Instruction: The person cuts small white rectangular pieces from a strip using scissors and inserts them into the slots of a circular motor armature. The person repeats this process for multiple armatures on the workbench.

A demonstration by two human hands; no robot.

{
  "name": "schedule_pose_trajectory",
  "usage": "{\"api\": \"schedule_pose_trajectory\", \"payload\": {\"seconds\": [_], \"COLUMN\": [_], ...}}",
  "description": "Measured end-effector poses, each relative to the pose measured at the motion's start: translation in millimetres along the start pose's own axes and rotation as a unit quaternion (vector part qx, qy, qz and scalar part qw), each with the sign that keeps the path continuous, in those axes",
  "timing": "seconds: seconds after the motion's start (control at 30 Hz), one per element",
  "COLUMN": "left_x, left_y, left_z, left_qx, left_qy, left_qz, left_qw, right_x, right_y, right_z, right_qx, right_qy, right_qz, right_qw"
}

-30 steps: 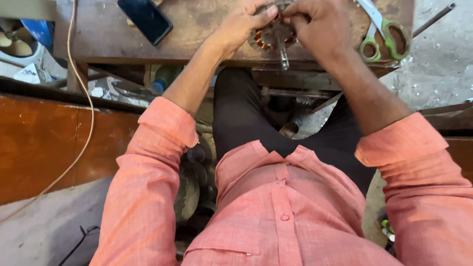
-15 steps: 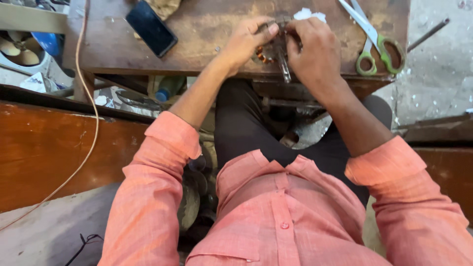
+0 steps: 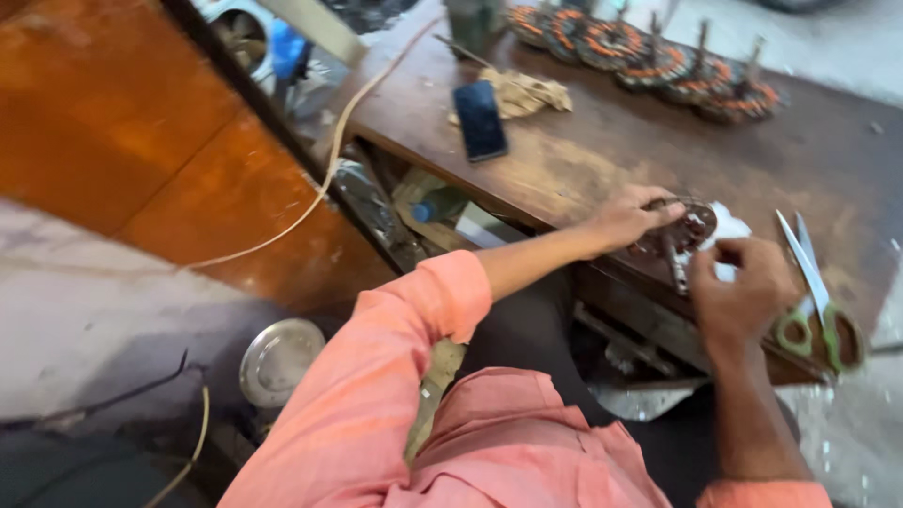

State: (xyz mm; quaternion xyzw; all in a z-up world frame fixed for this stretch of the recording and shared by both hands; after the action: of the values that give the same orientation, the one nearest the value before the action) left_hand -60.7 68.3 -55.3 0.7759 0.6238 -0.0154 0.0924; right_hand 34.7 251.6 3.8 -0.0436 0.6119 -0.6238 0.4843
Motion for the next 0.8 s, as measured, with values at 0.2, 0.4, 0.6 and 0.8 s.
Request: {"api": "schedule_pose_trajectory", "payload": {"seconds": [0.2, 0.4, 0.6, 0.8], "left_x": [7, 10, 5, 6], "left_y": [-4, 16, 33, 20], "left_z": [23, 15, 12, 16], "left_qx": [0.051, 0.148, 0.117, 0.042], "left_qy": [0.019, -0.072, -0.043, 0.213], "left_qz": [-0.015, -0.081, -0.047, -0.020], "left_qw": [0.998, 0.983, 0.991, 0.976], "right_x": [17, 18, 21, 29], "right_y": [-6, -13, -4, 18], "right_z": [-9, 2, 3, -43], "right_qx": [0.008, 0.048, 0.019, 0.131], "right_qy": [-0.051, -0.052, -0.066, -0.121], "right_qz": [0.037, 0.029, -0.032, -0.069], "right_qw": [0.998, 0.997, 0.997, 0.982]}}
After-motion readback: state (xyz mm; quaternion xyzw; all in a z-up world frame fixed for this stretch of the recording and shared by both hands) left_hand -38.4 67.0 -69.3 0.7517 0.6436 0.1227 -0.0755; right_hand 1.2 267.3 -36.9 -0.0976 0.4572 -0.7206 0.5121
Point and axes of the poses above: each hand's wrist, its own y-axis away from the middle knuckle, its own x-axis out of the palm, z = x × y, the point moved 3 cm from there along -y, towards the middle knuckle, and after that the axes turned 10 degrees about -x, right-handed, at the moved point
